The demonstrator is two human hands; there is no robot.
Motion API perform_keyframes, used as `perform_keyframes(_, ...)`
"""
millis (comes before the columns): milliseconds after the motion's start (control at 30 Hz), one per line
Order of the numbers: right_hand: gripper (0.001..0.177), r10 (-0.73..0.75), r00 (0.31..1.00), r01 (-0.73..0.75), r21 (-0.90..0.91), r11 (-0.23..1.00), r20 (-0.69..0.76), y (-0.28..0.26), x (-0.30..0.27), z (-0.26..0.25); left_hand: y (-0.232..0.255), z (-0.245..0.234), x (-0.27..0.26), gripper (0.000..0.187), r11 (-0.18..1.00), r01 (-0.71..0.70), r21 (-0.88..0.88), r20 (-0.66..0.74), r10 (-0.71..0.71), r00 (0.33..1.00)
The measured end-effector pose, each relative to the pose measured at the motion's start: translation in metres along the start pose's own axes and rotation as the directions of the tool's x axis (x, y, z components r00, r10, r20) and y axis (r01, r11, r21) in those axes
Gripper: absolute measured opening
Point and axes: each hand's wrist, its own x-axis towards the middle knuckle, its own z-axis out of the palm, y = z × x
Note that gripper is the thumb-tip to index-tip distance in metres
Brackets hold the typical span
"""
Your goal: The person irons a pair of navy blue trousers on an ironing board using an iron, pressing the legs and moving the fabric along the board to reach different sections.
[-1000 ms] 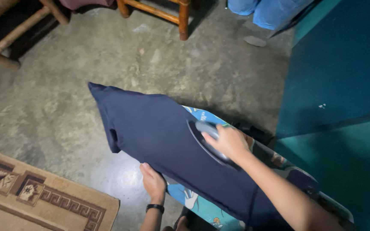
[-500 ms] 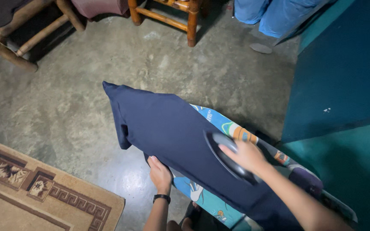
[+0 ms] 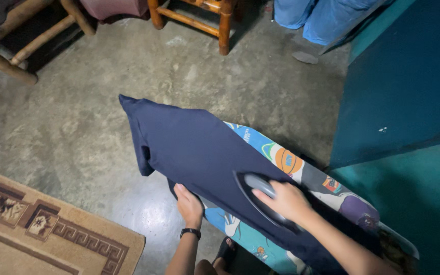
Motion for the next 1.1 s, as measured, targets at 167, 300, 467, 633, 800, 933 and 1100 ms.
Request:
perform_keyframes(167, 0.067, -0.157, 0.987, 0.158, 0.008, 0.987, -0.018, -0.066, 0.067, 0.024, -0.051, 0.013, 0.023, 0.062, 0.984, -0.075, -0.164, 0.084, 0.089, 0.992)
perform_keyframes(300, 0.068, -0.191, 0.981, 0.19, 0.021, 0.981, 0.018, -0.111, 0.099, 0.046, -0.092, -0.005, 0.065, 0.079, 0.744, 0.268, -0.612, 0.366, -0.034, 0.93)
perform_keyframes(467, 0.068, -0.199, 0.98, 0.197, 0.065, 0.978, 0.023, -0.118, 0.087, 0.054, -0.082, -0.043, 0.092, 0.078, 0.75, 0.39, -0.534, 0.377, -0.202, 0.904)
perform_keyframes(633, 0.065, -0.207, 0.97, 0.201, 0.058, 0.978, 0.125, -0.086, 0.031, 0.032, -0.081, -0.039, 0.126, 0.075, 0.675, 0.495, -0.547, 0.478, -0.234, 0.847)
perform_keyframes(800, 0.06, -0.094, 0.983, 0.083, 0.075, 0.994, 0.159, -0.051, -0.049, 0.004, -0.047, -0.025, 0.156, 0.076, 0.634, 0.633, -0.443, 0.586, -0.33, 0.74)
perform_keyframes(933, 0.06, 0.032, 0.98, -0.029, -0.016, 0.999, 0.198, -0.035, -0.061, 0.014, -0.021, -0.02, 0.181, 0.071, 0.561, 0.61, -0.559, 0.603, -0.229, 0.764)
perform_keyframes(1100, 0.064, -0.045, 0.992, 0.043, 0.02, 0.999, 0.118, -0.051, -0.029, 0.03, -0.005, -0.038, 0.194, 0.061, 0.346, 0.637, -0.689, 0.559, -0.307, 0.771)
